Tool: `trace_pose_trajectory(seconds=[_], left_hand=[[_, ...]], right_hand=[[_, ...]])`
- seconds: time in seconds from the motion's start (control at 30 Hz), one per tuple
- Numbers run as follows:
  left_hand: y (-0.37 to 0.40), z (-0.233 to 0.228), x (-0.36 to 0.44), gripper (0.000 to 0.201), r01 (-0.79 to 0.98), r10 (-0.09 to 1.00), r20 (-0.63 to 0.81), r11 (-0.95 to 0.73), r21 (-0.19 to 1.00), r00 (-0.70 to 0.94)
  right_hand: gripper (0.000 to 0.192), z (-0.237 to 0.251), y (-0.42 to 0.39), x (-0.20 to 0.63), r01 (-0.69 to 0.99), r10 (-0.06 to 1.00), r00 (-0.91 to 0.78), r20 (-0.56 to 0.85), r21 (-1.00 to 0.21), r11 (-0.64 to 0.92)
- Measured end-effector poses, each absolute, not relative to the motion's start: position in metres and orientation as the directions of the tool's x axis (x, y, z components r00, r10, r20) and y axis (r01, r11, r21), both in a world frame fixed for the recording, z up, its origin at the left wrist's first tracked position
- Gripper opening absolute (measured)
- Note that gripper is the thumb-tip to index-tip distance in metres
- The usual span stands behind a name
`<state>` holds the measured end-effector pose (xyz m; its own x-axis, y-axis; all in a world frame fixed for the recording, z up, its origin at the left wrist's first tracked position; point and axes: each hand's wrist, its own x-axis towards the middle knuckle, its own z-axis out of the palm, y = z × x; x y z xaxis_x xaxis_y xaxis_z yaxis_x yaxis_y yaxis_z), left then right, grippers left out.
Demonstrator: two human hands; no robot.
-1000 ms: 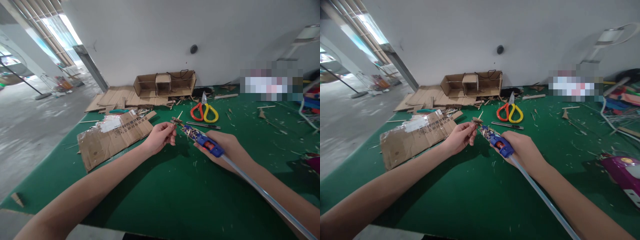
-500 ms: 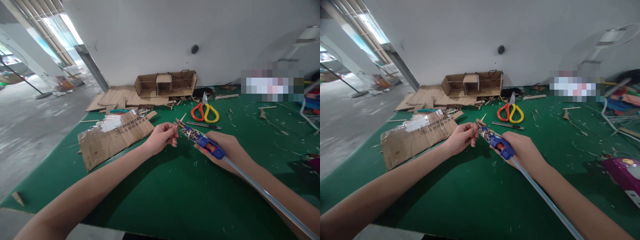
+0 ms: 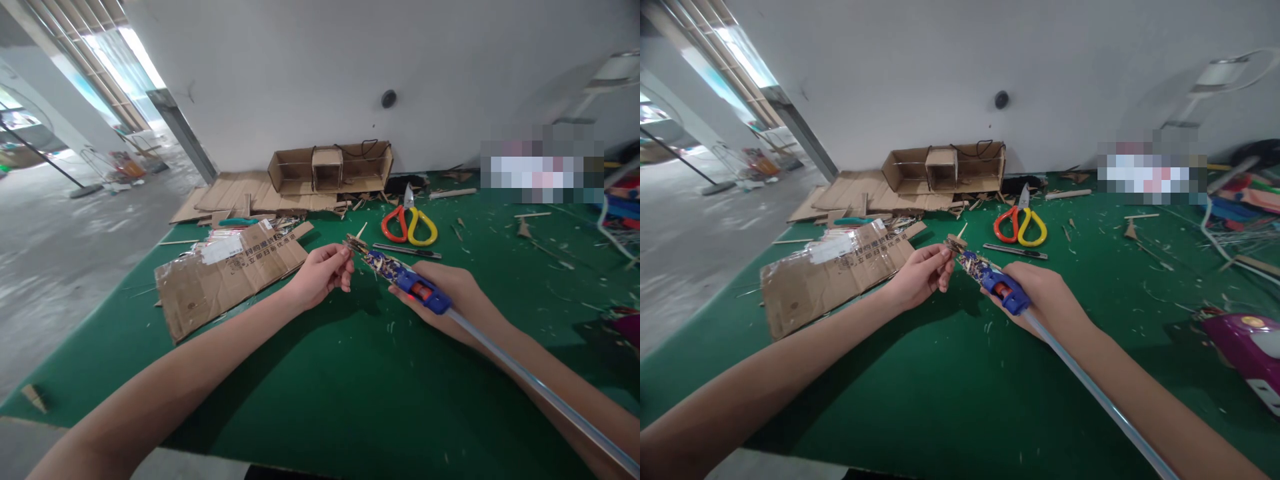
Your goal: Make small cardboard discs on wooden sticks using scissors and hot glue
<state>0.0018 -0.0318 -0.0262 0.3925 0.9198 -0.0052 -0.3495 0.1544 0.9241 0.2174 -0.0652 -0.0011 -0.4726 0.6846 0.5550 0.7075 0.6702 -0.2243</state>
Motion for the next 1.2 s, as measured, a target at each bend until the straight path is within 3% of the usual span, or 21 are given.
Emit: trace_pose_trajectory(seconds=[1.2], left_hand=[[-0.032,-0.026,0.003,0.015,-0.34,0.934,-0.033,0.163,0.926,0.356]], right_hand=[[0.016,-0.015,-0.063,0.225,0.682,0.698,-0.51,0.502,-0.258,0.684]])
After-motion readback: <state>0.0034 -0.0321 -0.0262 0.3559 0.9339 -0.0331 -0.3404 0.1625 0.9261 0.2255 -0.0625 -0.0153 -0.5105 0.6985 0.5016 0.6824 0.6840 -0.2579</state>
